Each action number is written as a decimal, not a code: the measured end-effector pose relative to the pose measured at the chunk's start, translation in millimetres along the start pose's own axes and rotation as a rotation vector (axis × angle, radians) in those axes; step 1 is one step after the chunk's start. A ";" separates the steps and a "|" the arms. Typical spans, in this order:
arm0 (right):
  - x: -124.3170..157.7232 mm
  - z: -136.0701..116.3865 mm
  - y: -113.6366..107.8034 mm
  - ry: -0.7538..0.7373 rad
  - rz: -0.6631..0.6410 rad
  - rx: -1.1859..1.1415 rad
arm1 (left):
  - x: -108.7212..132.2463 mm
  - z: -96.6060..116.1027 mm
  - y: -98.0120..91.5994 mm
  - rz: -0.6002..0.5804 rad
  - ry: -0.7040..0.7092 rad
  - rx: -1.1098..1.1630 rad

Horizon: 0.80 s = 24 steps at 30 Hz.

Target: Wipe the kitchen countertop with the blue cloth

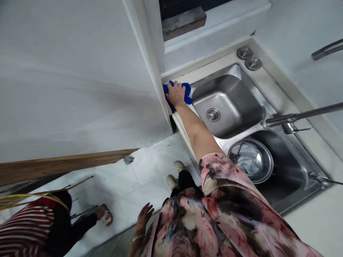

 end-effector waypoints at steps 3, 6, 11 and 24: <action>-12.0 -1.7 4.2 -0.021 0.016 -0.052 | 2.7 -3.2 -13.5 -0.007 0.044 0.021; 8.1 3.4 8.0 -0.037 0.007 -0.092 | 0.9 -9.9 -28.1 -0.015 0.055 -0.002; 96.2 9.9 -9.8 -0.118 -0.055 -0.131 | -11.6 -12.7 -36.5 -0.031 0.032 -0.088; 336.9 19.8 -65.9 -0.096 -0.238 0.033 | -45.3 44.8 3.0 -0.160 0.204 -0.220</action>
Point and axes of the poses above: each hand's wrist, its own x-axis away from the middle knuckle, its own y-axis out of the palm, z = x × y, the point moved 2 cm from there along -x, towards the middle knuckle, and after that the axes turned 9 degrees about -y, right-handed, at the moved point
